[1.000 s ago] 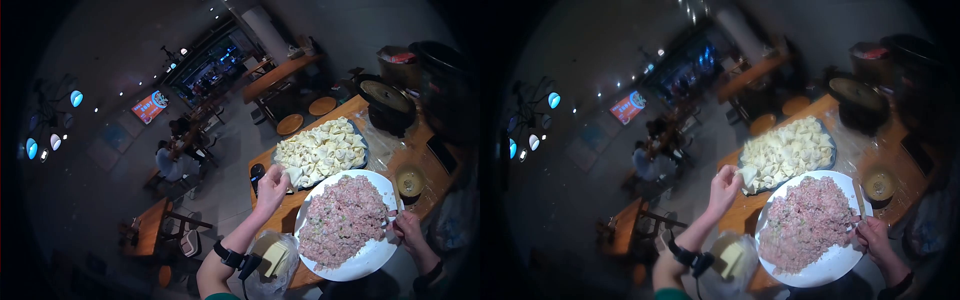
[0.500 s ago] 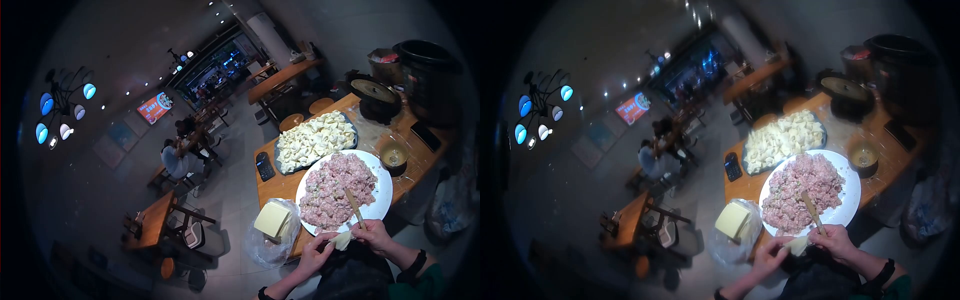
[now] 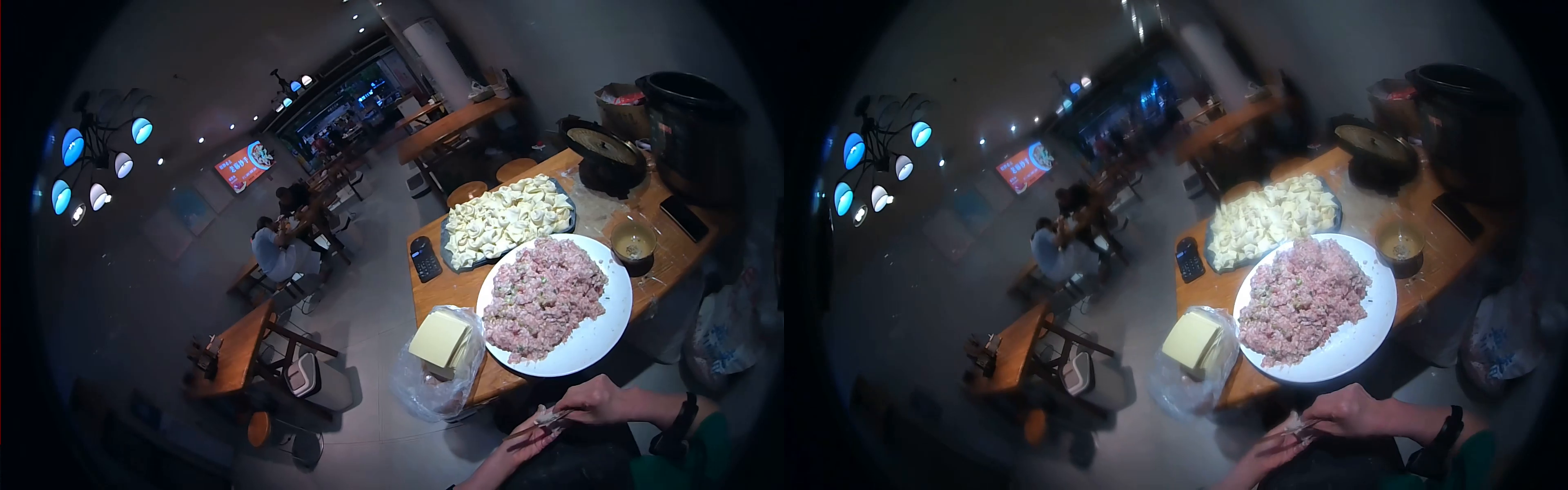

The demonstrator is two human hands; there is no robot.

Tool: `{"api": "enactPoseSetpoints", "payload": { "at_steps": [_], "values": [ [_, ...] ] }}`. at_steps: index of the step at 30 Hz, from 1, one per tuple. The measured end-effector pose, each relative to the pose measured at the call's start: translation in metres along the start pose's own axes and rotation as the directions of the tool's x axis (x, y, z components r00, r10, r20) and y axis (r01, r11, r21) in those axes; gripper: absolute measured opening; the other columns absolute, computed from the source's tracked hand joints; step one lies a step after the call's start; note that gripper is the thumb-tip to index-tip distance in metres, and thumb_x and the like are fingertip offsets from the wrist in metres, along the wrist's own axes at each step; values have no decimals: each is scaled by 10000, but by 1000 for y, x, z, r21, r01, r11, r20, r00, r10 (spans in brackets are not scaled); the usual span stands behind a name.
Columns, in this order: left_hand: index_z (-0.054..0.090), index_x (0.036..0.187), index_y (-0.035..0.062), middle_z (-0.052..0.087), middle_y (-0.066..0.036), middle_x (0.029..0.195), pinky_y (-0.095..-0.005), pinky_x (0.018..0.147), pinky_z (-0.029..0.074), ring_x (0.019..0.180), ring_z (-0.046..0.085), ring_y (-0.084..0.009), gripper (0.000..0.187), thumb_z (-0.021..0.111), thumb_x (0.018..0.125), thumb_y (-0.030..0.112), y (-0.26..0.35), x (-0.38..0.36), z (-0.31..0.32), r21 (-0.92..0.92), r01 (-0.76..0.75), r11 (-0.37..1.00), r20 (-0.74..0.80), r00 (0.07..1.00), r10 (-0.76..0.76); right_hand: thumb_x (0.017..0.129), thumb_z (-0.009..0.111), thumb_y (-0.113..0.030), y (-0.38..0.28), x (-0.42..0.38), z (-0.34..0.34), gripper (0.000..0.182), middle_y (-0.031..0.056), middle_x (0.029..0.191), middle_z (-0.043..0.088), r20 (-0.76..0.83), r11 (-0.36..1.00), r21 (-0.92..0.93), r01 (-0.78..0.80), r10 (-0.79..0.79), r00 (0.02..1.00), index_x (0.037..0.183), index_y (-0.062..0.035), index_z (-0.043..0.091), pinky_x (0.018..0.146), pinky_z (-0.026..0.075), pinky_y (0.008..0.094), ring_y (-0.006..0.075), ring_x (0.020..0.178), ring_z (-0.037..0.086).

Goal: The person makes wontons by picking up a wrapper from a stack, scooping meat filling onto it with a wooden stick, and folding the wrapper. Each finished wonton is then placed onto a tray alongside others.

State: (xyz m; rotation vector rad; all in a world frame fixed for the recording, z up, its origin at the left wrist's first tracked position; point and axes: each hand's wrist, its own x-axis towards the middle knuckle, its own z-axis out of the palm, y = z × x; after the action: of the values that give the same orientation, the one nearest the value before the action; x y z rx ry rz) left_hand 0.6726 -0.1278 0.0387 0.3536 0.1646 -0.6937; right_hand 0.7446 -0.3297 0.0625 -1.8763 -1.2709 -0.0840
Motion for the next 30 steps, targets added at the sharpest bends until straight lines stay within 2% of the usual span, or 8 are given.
{"api": "enactPoseSetpoints", "payload": {
  "at_steps": [2, 4, 6, 9, 19, 22, 26, 30],
  "values": [
    [406, 1323, 21, 506, -127, 1282, -310, 942, 478, 1130, 540, -206, 436, 476, 960, 252, -5, -9, -2, 260, -84, 962, -136, 983, 122, 699, 717, -90, 0, -7, 0, 182, 49, 754, 628, -27, 1000, -9, -12, 12, 1000, 871, -89, 659, 530, 505, 317, 231, 651, 637],
    [351, 1375, 36, 431, -130, 1357, -305, 967, 457, 1180, 500, -204, 475, 493, 947, 185, -5, -3, 5, 761, -169, 626, -38, 952, 302, 694, 718, -85, -1, -9, -1, 196, 46, 747, 616, -86, 999, -27, 26, -28, 996, 875, -93, 642, 507, 494, 321, 225, 648, 631],
    [256, 1408, 1, 376, -170, 1381, -398, 1082, 321, 1258, 414, -273, 527, 444, 935, 138, -4, 18, -49, 239, -80, 968, -224, 965, 136, 687, 709, -74, -6, -12, -1, 209, 37, 743, 600, -70, 993, -114, 20, -28, 997, 879, -94, 631, 488, 481, 318, 217, 646, 625],
    [288, 1392, 11, 380, -166, 1381, -424, 1076, 323, 1241, 431, -260, 470, 386, 959, 166, -13, 21, -49, -17, -39, 999, -192, 981, 35, 699, 669, -67, -2, -19, 6, 229, 30, 732, 577, -36, 980, -168, 107, -114, 993, 923, -92, 629, 438, 452, 303, 198, 619, 607],
    [314, 1376, 27, 450, -129, 1326, -352, 1087, 321, 1240, 445, -238, 553, 558, 885, 97, -14, 19, -47, -35, -34, 999, -316, 949, 21, 683, 668, -51, 10, -35, 15, 305, 42, 849, 621, 57, 992, -104, 65, -59, 997, 983, -91, 633, 493, 484, 278, 174, 671, 625],
    [344, 1358, 59, 462, -140, 1303, -381, 1061, 355, 1221, 462, -261, 502, 545, 900, 105, -17, 21, -66, 8, -81, 997, -274, 958, 80, 835, 645, -113, 9, -36, -4, 224, 85, 873, 662, 145, 896, 208, -392, 368, 918, 1052, -57, 645, 552, 497, 269, 193, 657, 644],
    [400, 1316, 70, 494, -170, 1252, -390, 935, 460, 1107, 537, -277, 401, 504, 946, 185, -9, 26, -60, 199, -106, 974, -433, 882, 185, 916, 550, -108, 36, -43, -52, 201, 108, 813, 677, -109, 788, 271, -553, 596, 796, 1050, 13, 638, 669, 516, 284, 159, 727, 654],
    [419, 1299, 52, 535, -173, 1197, -361, 868, 502, 1019, 578, -251, 374, 493, 952, 167, -5, 28, -66, 319, -102, 942, -439, 865, 242, 859, 601, -87, 82, -44, -132, 186, 145, 844, 667, -514, 709, -421, -565, 327, 793, 1025, -25, 656, 615, 516, 302, 212, 718, 668]
  ]
}}
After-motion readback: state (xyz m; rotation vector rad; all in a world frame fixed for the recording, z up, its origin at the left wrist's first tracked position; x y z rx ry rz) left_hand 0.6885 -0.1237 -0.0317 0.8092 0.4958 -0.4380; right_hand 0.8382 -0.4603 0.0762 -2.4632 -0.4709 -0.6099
